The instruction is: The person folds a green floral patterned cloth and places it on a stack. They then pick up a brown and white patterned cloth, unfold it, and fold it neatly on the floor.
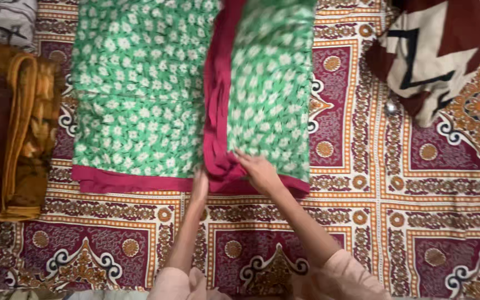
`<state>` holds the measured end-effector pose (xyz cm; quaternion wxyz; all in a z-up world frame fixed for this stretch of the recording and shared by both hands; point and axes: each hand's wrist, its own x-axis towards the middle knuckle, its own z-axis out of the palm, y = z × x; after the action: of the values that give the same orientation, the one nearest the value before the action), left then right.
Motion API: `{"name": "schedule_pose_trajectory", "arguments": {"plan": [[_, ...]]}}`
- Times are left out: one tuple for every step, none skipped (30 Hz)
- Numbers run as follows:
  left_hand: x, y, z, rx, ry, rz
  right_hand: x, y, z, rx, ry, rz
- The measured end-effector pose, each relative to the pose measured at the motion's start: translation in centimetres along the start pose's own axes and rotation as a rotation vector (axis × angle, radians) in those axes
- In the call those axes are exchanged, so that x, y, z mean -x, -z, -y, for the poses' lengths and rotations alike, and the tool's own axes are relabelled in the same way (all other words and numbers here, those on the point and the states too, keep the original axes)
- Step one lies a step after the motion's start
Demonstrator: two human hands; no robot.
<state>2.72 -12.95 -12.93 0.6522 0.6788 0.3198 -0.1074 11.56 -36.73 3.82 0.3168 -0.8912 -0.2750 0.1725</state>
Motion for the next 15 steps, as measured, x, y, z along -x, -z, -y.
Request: {"name": "schedule_pose_trajectory", "arguments": {"plan": [[-0.1, 0.3, 0.9, -0.028, 0.11, 0.0, 0.2, -1.0, 0.0, 0.006, 0.024, -0.015], [-0.3, 0.5, 1.5, 0.043, 0.121, 0.02, 0.4, -2.0, -0.3, 0.012, 0.048, -0.031], [-0.2, 0.7, 1.6, 0.113, 0.132, 0.039, 0.6, -2.9, -0.5, 0.018, 0.072, -0.046], [-0.3, 0.5, 1.3, 0.186, 0.141, 0.06, 0.7, -3.7, -0.8, 0.007, 0.038, -0.023], [-0.1, 0.5, 0.7, 0.157, 0.138, 0.088, 0.8, -4.3, -0.9, -0.004, 0.004, 0.0], [0.4, 0.6, -0.1, 0.127, 0.138, 0.118, 1.0, -4.7, -1.0, -0.016, -0.032, 0.025], [0.9, 0.4, -1.1, 0.098, 0.138, 0.147, 1.1, -4.8, -1.1, 0.007, -0.025, 0.017], [1.3, 0.2, -2.3, 0.146, 0.091, 0.161, 1.2, -4.7, -0.9, 0.03, -0.02, 0.008], [1.7, -0.1, -3.6, 0.195, 0.044, 0.174, 1.1, -4.6, -0.4, 0.052, -0.015, -0.001], [2.0, -0.6, -4.9, 0.243, -0.004, 0.19, 0.9, -4.3, 0.2, 0.07, -0.017, -0.01], [2.1, -1.1, -6.3, 0.22, -0.007, 0.129, 0.6, -3.9, 0.9, 0.089, -0.02, -0.019], [2.2, -1.6, -7.6, 0.198, -0.007, 0.068, 0.4, -3.5, 1.7, 0.106, -0.023, -0.026], [2.3, -2.1, -8.7, 0.174, -0.008, 0.007, 0.3, -3.3, 2.8, 0.113, -0.045, -0.081], [2.4, -2.4, -9.6, 0.136, -0.054, -0.085, 0.3, -3.3, 4.1, 0.117, -0.07, -0.134], [2.3, -2.7, -10.2, 0.096, -0.102, -0.177, 0.3, -3.4, 5.4, 0.121, -0.096, -0.186]]}}
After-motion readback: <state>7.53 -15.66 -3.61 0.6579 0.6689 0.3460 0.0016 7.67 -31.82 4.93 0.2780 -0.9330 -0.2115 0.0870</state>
